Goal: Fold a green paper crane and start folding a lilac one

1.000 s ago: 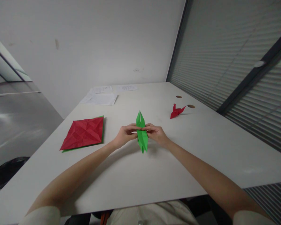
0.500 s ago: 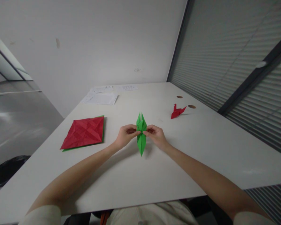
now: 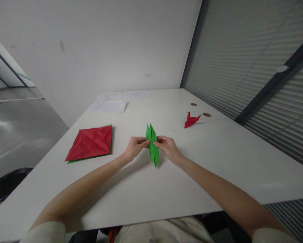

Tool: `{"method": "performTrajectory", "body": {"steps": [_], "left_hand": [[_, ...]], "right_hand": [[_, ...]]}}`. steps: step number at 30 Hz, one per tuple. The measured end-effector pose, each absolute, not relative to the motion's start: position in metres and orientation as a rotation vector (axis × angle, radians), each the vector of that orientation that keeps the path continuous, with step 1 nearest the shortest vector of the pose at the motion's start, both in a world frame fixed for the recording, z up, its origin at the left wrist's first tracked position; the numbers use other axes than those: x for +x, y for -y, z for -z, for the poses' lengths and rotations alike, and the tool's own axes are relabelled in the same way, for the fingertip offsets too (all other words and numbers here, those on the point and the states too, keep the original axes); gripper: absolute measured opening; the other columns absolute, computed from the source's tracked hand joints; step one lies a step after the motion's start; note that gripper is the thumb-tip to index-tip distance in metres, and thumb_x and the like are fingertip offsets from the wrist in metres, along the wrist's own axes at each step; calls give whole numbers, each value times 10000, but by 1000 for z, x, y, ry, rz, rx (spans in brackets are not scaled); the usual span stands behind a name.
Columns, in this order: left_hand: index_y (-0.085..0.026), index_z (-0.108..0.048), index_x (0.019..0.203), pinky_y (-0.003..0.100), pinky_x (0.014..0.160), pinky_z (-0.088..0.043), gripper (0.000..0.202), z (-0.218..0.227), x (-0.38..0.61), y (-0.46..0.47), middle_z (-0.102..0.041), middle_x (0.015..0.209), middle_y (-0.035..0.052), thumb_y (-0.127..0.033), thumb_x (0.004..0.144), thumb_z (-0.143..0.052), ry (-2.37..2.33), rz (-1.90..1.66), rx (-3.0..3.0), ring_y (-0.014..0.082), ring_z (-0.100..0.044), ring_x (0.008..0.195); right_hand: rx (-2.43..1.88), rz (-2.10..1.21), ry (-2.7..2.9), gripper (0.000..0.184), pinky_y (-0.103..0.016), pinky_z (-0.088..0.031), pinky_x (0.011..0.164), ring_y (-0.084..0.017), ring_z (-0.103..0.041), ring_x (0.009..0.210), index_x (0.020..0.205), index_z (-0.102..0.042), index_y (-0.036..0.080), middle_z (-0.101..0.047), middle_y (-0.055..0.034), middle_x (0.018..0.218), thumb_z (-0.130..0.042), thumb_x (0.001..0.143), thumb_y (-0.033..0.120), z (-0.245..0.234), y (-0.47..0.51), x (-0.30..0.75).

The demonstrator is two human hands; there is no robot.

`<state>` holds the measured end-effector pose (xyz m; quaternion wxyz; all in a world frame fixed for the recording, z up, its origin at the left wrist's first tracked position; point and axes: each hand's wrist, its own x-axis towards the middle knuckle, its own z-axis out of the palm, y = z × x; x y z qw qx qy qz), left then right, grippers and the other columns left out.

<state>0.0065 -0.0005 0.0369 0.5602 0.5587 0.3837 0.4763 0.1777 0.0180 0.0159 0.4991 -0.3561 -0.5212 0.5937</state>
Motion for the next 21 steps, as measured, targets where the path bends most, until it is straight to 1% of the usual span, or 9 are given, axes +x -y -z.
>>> {"method": "performTrajectory", "body": {"steps": [2,6,9,13,16,19,21], "left_hand": [[-88,-733,811,342,746,-533,409,-37,6,0,-707,736,58,-479,691,-731,-904,-1110,1343,197,-654,708],[-99,-722,768,341,724,-542,439,-38,6,-1,-689,693,46,-532,702,-700,-903,-1087,1408,192,-644,680],[-105,-712,757,322,686,-544,450,-37,7,-1,-678,673,42,-552,726,-669,-922,-1099,1455,183,-632,654],[-98,-694,745,307,656,-541,455,-35,7,0,-659,659,45,-549,758,-636,-957,-1130,1486,165,-612,618],[-97,-679,720,279,621,-527,441,-34,7,-1,-638,634,34,-535,758,-638,-984,-1134,1500,150,-594,601],[-103,-651,643,239,559,-489,429,-34,7,-1,-591,561,4,-518,751,-644,-1009,-1152,1545,125,-551,551],[-106,-633,603,232,539,-474,437,-34,7,0,-574,530,-4,-515,756,-638,-1008,-1174,1567,120,-535,530]], "right_hand": [[-861,-1467,1254,367,-304,-505,679,-149,-616,691,804,-666,168,-689,-33,773,-831,555,382,-14,-18,178],[-863,-1468,1256,330,-287,-486,623,-136,-602,637,759,-666,164,-679,-18,711,-830,563,373,-13,-17,178],[-871,-1466,1266,315,-282,-476,615,-129,-588,617,745,-663,163,-666,-10,684,-827,570,368,-14,-16,177],[-863,-1455,1256,325,-281,-475,630,-127,-587,628,741,-660,166,-666,-8,690,-834,552,363,-14,-17,176],[-869,-1448,1261,339,-275,-473,616,-123,-581,614,732,-653,164,-657,-1,670,-840,533,365,-14,-18,176],[-881,-1430,1297,346,-269,-470,598,-118,-570,593,728,-646,159,-644,6,647,-834,541,381,-16,-16,176],[-876,-1416,1323,348,-264,-470,591,-114,-565,586,735,-642,158,-636,11,641,-825,558,394,-18,-14,176]]}}
